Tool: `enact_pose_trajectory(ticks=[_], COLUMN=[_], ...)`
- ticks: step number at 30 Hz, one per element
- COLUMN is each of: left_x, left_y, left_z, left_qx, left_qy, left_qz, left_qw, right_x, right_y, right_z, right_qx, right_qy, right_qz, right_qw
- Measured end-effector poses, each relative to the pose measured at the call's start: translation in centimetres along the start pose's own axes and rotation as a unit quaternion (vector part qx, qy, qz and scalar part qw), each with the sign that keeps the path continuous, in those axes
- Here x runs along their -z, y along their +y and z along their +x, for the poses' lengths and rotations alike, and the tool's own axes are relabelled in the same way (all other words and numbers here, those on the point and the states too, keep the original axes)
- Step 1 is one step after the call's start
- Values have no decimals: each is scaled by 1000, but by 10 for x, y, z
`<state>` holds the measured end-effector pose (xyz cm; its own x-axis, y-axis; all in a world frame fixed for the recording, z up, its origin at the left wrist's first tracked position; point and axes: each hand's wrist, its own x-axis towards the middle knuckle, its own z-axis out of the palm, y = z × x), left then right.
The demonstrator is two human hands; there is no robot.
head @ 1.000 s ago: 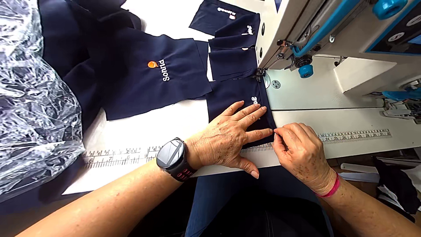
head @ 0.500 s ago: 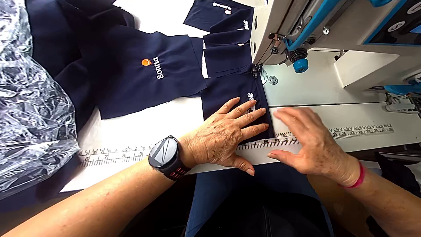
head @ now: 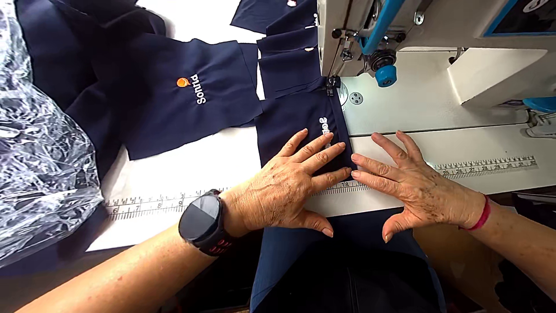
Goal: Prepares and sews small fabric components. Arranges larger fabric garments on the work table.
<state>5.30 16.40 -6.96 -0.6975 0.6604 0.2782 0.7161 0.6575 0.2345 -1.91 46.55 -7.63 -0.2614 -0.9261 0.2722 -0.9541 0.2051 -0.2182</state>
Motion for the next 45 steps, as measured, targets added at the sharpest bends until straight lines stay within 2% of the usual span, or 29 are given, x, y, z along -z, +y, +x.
enact_pose_trajectory(ticks=[5,12,15,29,34,40,45], left_x=[-12,-3,-5,-6,-5,-7,-6], left_y=[23,1,8,6,6,7,8], left_z=[-8,-18,-19,-14,-14,-14,-14], left_qx=[50,22,41,40,30,27,41], left_qy=[37,27,31,24,18,21,22], left_qz=[-2,-38,-27,-30,-20,-9,-6], left_qw=[998,999,998,998,999,999,999], right_x=[3,3,2,-4,-3,-4,-3], right_y=[9,3,2,10,11,7,8], right_z=[7,31,32,25,13,5,14], right_qx=[46,71,68,56,-9,13,34], right_qy=[30,68,73,65,34,-18,29], right_qz=[21,51,35,47,5,-3,5], right_qw=[998,994,994,995,999,1000,999])
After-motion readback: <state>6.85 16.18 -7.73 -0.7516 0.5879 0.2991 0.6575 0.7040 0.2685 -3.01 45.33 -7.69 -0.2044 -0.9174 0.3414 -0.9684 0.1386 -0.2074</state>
